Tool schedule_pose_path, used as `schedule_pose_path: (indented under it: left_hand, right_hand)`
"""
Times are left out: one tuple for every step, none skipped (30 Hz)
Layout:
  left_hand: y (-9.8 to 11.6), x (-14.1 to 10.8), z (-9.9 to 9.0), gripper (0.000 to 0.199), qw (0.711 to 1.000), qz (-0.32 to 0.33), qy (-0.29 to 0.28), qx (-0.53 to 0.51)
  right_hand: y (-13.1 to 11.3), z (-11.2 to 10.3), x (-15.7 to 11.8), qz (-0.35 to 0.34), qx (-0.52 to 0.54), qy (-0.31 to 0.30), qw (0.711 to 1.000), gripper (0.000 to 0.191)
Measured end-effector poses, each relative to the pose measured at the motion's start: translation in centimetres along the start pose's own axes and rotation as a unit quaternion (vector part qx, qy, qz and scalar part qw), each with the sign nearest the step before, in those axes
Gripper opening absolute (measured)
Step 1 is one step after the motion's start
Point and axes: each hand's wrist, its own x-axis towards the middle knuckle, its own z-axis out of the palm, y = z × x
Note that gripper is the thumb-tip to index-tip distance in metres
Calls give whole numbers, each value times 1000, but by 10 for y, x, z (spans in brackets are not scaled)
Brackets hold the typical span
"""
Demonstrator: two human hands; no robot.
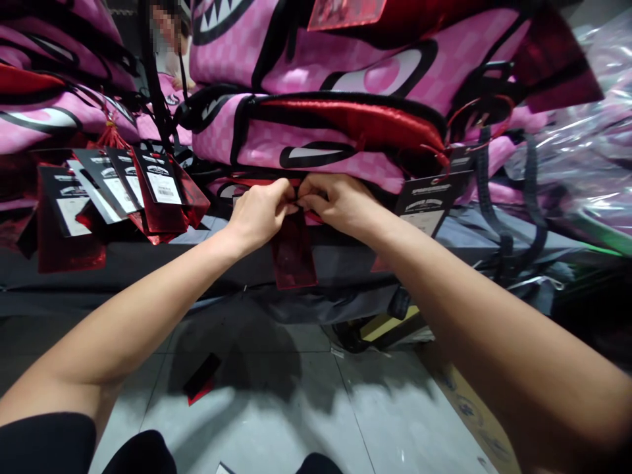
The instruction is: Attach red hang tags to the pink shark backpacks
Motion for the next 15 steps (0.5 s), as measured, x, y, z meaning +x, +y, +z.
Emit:
schedule_pose_path:
  left_hand:
    - [-1,0,0,14,1000,5,-5,0]
    - [-1,0,0,15,1000,5,-3,9]
    - [-2,0,0,14,1000,0,6,20]
    - [-2,0,1,13,999,-5,18,29]
    - [-2,0,1,12,999,-8,29,30]
    - [-2,0,1,12,999,-8,34,21]
    - [-2,0,1,14,1000,-4,30,7]
    - [-2,0,1,15,1000,0,21,-5]
    - [-2,1,1,16,1000,2,11,-11]
    - [-2,1,0,16,1000,3,5,-8]
    - [-2,1,0,16,1000,1,7,2]
    - [-2,1,0,15,1000,-2,13,15]
    - [-1,0,0,13,999,-5,22,26]
    - [-1,0,0,12,999,-5,28,30]
    - [-1,0,-1,13,999,-4,26,25]
  right_hand:
    - [-1,0,0,2,0,2,1000,11]
    - [-2,-1,0,5,0,4,1000,11]
    - [-2,-1,0,7,0,4,1000,10]
    - [-2,-1,0,9,1,3,1000,10]
    - [-2,0,-1,8,3,3,1000,10]
    - [-2,0,-1,7,5,2,1000,10]
    - [-1,0,0,5,7,1,1000,10]
    - [-1,1,0,4,7,1,1000,10]
    - [0,1,0,4,5,3,1000,10]
    - [0,1,0,5,3,6,1000,9]
    - [0,1,0,8,2,8,1000,9]
    - [0,1,0,11,2,8,1000,9]
    - [-1,1,0,14,4,8,1000,9]
    - [-2,1,0,17,6,6,1000,8]
    - [-3,1,0,19,7,4,1000,8]
